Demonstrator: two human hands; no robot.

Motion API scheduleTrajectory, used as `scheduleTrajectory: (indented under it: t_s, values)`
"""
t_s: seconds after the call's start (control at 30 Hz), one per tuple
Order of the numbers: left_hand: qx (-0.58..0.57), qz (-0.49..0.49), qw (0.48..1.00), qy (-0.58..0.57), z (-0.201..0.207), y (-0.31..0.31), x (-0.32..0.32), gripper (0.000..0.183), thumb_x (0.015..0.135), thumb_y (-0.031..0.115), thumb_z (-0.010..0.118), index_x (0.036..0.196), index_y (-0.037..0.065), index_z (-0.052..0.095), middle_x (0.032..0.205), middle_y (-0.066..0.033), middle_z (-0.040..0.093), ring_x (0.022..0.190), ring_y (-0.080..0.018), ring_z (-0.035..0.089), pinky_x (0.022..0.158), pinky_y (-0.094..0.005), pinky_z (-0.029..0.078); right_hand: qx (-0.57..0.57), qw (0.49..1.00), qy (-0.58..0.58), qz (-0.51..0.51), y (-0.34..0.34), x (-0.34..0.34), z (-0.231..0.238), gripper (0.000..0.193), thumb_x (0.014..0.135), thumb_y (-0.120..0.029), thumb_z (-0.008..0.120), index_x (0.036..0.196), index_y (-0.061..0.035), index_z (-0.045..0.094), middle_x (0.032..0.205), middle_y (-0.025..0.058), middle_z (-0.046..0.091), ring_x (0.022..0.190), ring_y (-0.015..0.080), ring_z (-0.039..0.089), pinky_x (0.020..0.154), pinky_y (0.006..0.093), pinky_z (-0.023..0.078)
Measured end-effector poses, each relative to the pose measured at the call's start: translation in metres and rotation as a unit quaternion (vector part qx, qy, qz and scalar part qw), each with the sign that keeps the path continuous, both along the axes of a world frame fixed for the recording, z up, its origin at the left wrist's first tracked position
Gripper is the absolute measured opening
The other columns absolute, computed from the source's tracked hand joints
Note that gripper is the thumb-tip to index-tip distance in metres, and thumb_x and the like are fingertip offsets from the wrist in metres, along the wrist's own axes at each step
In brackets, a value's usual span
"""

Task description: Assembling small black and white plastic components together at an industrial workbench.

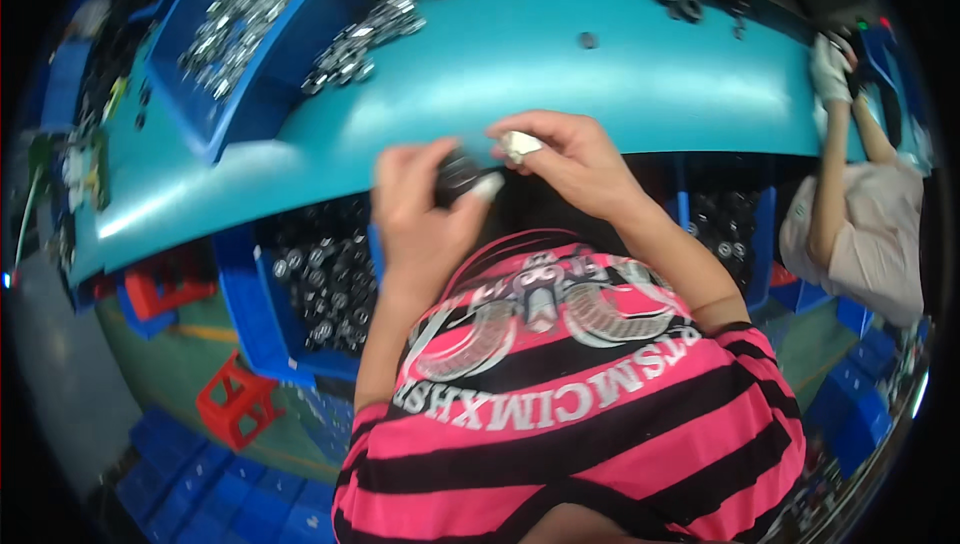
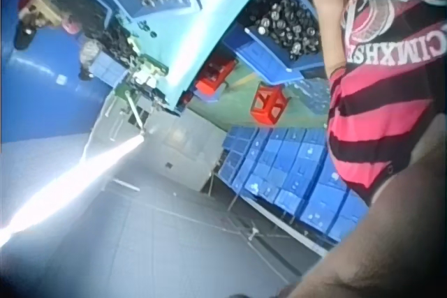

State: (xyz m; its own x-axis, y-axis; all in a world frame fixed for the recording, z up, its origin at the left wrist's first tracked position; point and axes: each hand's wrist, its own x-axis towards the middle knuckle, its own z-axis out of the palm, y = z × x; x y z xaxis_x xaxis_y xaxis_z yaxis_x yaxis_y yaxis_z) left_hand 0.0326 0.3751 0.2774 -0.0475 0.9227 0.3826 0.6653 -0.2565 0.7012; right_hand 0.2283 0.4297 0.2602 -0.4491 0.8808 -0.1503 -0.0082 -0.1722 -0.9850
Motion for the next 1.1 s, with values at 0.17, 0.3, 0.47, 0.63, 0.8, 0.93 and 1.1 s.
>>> scheduleTrajectory:
  t_s: [0.17, 0.3, 0.47, 0.63, 0.8, 0.93, 1.1]
  values:
    - [-0.213, 0.086, 0.964, 0.131, 0.011, -0.049, -0.01, 0.05, 0.066, 0.01, 0.085, 0.113, 0.004, 0.068, 0.104, -0.0143, 0.06, 0.095, -0.035, 0.061, 0.086, -0.0416, 0.05, 0.235, 0.93, -0.181, -0.215, 0.074, 0.18, 0.032, 0.03, 0.088, -0.017, 0.074, 0.115, -0.0036, 0.072, 0.1, 0.0071, 0.072, 0.084, 0.0118, 0.065, 0.077, 0.027, 0.053]
    - [-0.366, 0.133, 0.871, 0.3, -0.002, -0.127, -0.07, 0.054, 0.067, 0.008, 0.081, 0.119, 0.002, 0.066, 0.102, -0.0162, 0.064, 0.096, -0.0381, 0.063, 0.087, -0.0456, 0.051, 0.312, 0.791, -0.433, -0.3, 0.113, 0.283, 0.059, 0.042, 0.084, -0.026, 0.076, 0.121, -0.0062, 0.069, 0.111, 0.0097, 0.066, 0.082, 0.0201, 0.067, 0.08, 0.0329, 0.054]
    - [-0.271, 0.123, 0.948, 0.112, 0.024, -0.092, -0.035, 0.047, 0.076, -0.001, 0.071, 0.122, 0.003, 0.065, 0.084, -0.0126, 0.061, 0.077, -0.0295, 0.061, 0.074, -0.04, 0.05, 0.278, 0.736, -0.55, -0.28, 0.147, 0.312, 0.023, 0.048, 0.083, -0.032, 0.076, 0.123, -0.006, 0.068, 0.11, 0.0099, 0.065, 0.085, 0.0208, 0.067, 0.081, 0.036, 0.054]
    - [-0.214, -0.054, 0.975, -0.028, 0.045, -0.041, 0.007, 0.037, 0.084, -0.003, 0.067, 0.12, 0.002, 0.066, 0.082, -0.0065, 0.06, 0.075, -0.0144, 0.058, 0.07, -0.0281, 0.049, 0.307, 0.79, -0.463, -0.259, 0.106, 0.234, 0.055, 0.047, 0.079, -0.027, 0.08, 0.12, -0.006, 0.069, 0.106, 0.01, 0.064, 0.085, 0.0187, 0.065, 0.075, 0.0326, 0.054]
    - [-0.198, -0.159, 0.94, -0.229, 0.021, -0.012, -0.002, 0.039, 0.091, -0.002, 0.064, 0.13, 0.0, 0.059, 0.103, -0.007, 0.062, 0.093, -0.012, 0.062, 0.081, -0.0245, 0.05, 0.364, 0.896, -0.213, -0.136, 0.033, 0.071, 0.065, 0.047, 0.074, -0.011, 0.082, 0.118, -0.0057, 0.069, 0.104, 0.0077, 0.064, 0.084, 0.0163, 0.064, 0.071, 0.0283, 0.055]
    - [-0.2, -0.166, 0.864, -0.431, 0.017, -0.008, -0.03, 0.049, 0.096, 0.0, 0.061, 0.143, 0.0, 0.047, 0.112, -0.0086, 0.061, 0.103, -0.0147, 0.061, 0.087, -0.0268, 0.051, 0.33, 0.931, -0.147, -0.05, -0.013, -0.029, 0.056, 0.055, 0.07, -0.008, 0.081, 0.123, -0.0059, 0.066, 0.104, 0.0088, 0.064, 0.082, 0.0181, 0.065, 0.073, 0.0301, 0.056]
    - [-0.195, -0.158, 0.834, -0.491, 0.006, -0.018, -0.071, 0.05, 0.096, -0.001, 0.06, 0.143, -0.001, 0.047, 0.119, -0.0106, 0.063, 0.106, -0.0142, 0.061, 0.093, -0.0298, 0.051, 0.19, 0.98, -0.043, -0.027, -0.02, -0.083, 0.035, 0.061, 0.071, -0.006, 0.083, 0.128, -0.0055, 0.061, 0.104, 0.0077, 0.065, 0.088, 0.0173, 0.064, 0.08, 0.0292, 0.057]
